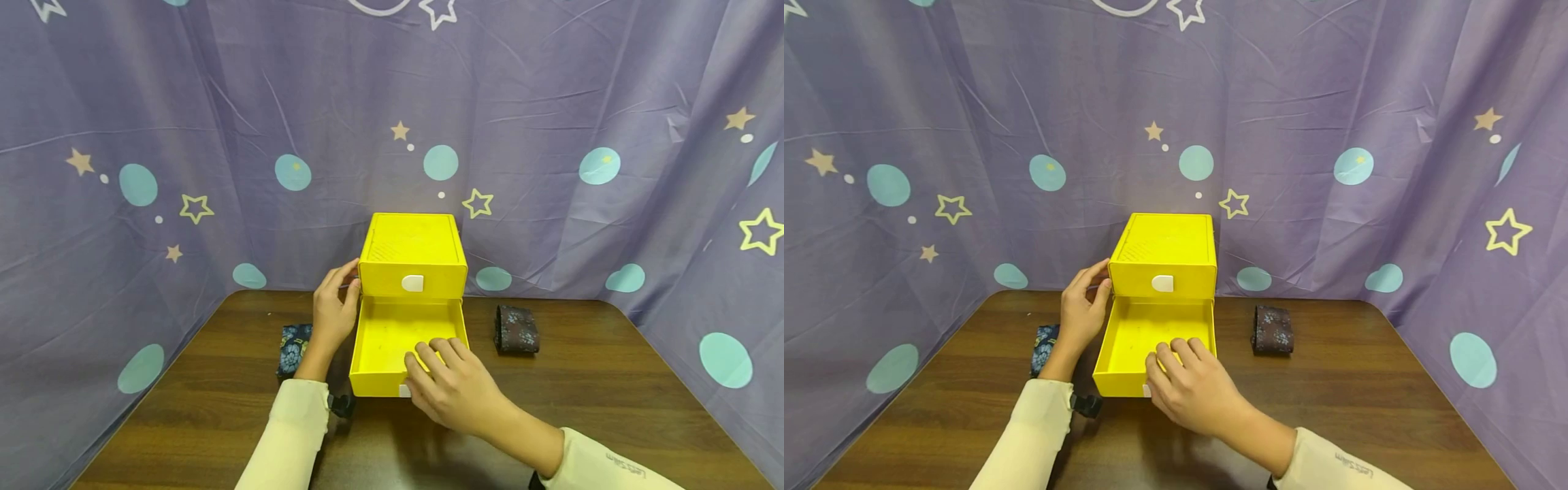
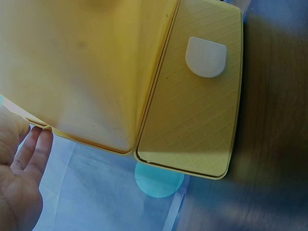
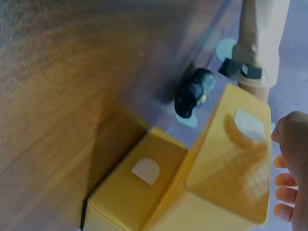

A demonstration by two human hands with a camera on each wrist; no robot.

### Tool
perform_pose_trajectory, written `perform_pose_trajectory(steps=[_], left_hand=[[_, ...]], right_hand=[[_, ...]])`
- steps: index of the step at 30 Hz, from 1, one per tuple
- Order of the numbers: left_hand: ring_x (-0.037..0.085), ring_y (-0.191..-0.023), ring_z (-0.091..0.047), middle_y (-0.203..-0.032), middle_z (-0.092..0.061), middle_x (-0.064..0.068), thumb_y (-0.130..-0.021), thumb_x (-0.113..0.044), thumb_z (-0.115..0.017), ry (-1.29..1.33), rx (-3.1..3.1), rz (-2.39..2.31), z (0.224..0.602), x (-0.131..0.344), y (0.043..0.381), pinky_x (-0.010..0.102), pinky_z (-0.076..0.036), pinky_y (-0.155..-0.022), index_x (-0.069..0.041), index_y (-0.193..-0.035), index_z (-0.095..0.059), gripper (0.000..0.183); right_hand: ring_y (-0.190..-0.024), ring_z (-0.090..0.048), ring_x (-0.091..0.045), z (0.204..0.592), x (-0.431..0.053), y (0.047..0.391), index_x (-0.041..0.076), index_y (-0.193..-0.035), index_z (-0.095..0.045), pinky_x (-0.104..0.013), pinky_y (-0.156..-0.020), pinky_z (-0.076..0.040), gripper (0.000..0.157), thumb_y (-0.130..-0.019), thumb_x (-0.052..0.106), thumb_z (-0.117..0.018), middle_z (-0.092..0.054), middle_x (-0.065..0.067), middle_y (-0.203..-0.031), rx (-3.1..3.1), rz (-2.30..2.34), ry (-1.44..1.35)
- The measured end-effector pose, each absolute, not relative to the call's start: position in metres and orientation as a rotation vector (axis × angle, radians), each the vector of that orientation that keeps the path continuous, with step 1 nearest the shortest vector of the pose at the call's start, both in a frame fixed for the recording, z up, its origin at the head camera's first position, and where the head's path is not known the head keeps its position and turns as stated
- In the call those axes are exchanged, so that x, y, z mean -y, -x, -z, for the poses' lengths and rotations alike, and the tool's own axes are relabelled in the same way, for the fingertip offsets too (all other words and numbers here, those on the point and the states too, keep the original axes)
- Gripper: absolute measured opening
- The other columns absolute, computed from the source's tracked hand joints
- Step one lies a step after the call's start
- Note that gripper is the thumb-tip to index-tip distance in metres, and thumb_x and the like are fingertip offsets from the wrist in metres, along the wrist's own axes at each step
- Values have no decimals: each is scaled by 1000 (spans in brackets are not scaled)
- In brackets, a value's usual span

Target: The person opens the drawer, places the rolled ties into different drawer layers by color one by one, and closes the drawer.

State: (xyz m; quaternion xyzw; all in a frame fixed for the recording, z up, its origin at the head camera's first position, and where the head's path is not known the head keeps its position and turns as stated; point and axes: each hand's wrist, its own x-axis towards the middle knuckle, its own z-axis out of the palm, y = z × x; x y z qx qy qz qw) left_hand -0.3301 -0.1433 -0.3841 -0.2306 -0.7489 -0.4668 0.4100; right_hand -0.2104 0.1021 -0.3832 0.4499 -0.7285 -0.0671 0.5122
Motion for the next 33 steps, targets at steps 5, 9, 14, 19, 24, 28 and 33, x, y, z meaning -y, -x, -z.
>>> perform_pose_trajectory(steps=[5,9,14,19,24,28,33], left_hand=[[31,-105,-66,-118,-67,16,-101,-3,-63,586,1881,1171,384,143,330,45,-57,-87,-1,-137,-64,36],[30,-106,-66,-118,-67,15,-102,-4,-61,581,1899,1187,383,144,330,44,-57,-89,-3,-139,-63,37],[29,-106,-65,-118,-66,14,-103,-5,-60,578,1907,1194,383,145,331,43,-57,-90,-3,-139,-63,37],[29,-106,-66,-118,-66,15,-103,-5,-60,578,1903,1205,382,144,330,43,-58,-88,-3,-139,-63,36],[30,-106,-66,-118,-67,15,-102,-4,-61,579,1897,1191,383,143,330,45,-58,-88,-2,-138,-63,36],[30,-106,-66,-118,-67,15,-102,-5,-61,576,1895,1187,384,143,330,45,-57,-89,-3,-138,-63,36],[30,-105,-66,-117,-67,15,-102,-4,-62,570,1895,1188,385,143,330,45,-58,-88,-3,-138,-64,36]], right_hand=[[-84,-61,-31,374,-114,216,6,-105,-68,-37,-68,-51,31,-100,31,-50,-65,-12,-97,1787,134,-1025],[-84,-60,-32,368,-125,221,5,-104,-67,-40,-69,-51,31,-99,30,-51,-66,-14,-99,1830,91,-977],[-85,-59,-34,361,-141,227,1,-107,-69,-43,-68,-51,35,-98,31,-52,-66,-17,-104,1877,36,-917],[-85,-59,-37,356,-158,235,-1,-109,-69,-46,-66,-50,36,-96,29,-54,-65,-17,-102,1952,-39,-863],[-84,-58,-38,357,-174,246,0,-110,-69,-48,-65,-48,36,-91,29,-60,-66,-17,-102,2002,-139,-783],[-83,-57,-40,361,-186,256,-1,-111,-70,-50,-65,-48,39,-91,31,-61,-68,-19,-103,2035,-160,-718],[-88,-58,-42,366,-201,268,-1,-116,-69,-52,-71,-50,40,-92,30,-66,-67,-21,-107,2185,-145,-648]])
